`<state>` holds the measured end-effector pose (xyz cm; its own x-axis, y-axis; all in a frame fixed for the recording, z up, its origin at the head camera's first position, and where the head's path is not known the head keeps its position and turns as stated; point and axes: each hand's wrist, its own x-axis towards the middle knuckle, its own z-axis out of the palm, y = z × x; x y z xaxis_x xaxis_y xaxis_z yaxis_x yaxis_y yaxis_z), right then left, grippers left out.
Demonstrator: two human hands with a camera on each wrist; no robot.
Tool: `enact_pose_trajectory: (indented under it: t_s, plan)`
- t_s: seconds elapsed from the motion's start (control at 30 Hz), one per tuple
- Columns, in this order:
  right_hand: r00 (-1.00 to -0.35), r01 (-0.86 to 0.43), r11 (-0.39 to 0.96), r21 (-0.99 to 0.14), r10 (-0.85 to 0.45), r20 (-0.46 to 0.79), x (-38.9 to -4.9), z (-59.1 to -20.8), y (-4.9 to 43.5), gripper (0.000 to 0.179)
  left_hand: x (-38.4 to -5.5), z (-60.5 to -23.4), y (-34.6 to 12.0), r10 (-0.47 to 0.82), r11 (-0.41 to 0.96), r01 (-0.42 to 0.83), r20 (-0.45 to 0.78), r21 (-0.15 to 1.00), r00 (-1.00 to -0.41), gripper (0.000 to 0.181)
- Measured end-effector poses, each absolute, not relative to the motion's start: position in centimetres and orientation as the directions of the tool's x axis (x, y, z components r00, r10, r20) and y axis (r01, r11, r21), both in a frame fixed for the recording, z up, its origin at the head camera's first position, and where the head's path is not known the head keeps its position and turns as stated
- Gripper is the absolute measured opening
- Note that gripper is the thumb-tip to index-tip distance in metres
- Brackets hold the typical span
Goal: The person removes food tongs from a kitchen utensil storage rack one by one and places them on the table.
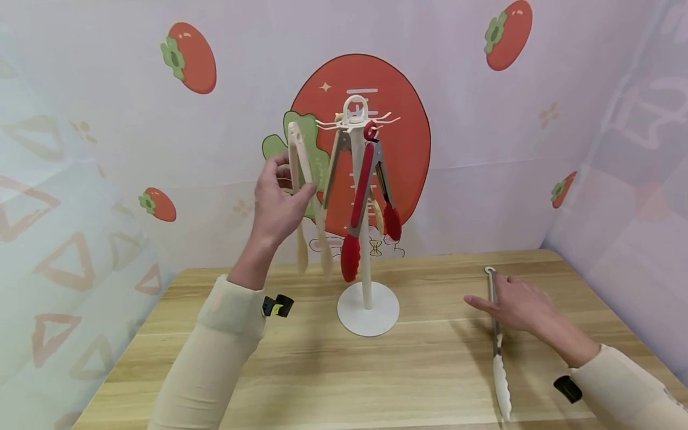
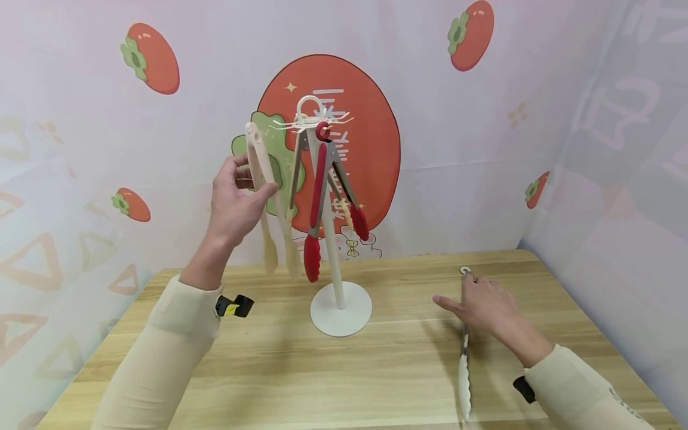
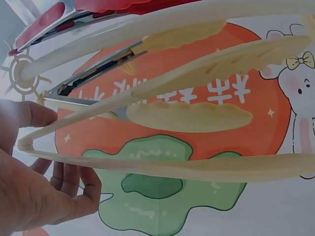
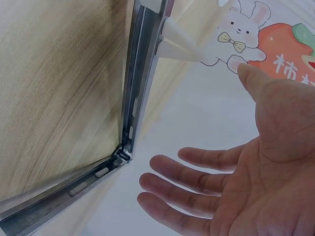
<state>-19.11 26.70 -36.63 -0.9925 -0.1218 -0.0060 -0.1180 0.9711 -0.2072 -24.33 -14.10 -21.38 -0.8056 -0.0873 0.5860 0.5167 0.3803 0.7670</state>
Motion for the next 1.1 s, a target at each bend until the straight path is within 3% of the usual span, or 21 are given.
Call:
enact_pose_trajectory:
  t_s: [0.4,0.6,1.1]
  plan:
    - [-0.992,-0.112,0.970,-0.214,-0.120,-0.026,-19.2,-36.2,26.0,0.098,-24.2,-23.0,-15.7,-0.111,0.426,0.453,0.542,0.783,-0.833,0.051]
    - [-0.989,-0.130,0.968,-0.215,-0.141,-0.033,-19.1,-35.9,25.2,0.105,-24.0,-24.1,-16.6,-0.126,0.442,0.399,0.496,0.804,-0.859,0.050]
    - [-0.984,-0.177,0.957,-0.231,-0.171,0.046,-19.2,-35.1,22.8,0.098,-23.7,-26.3,-18.8,-0.136,0.510,0.295,0.414,0.808,-0.900,0.054]
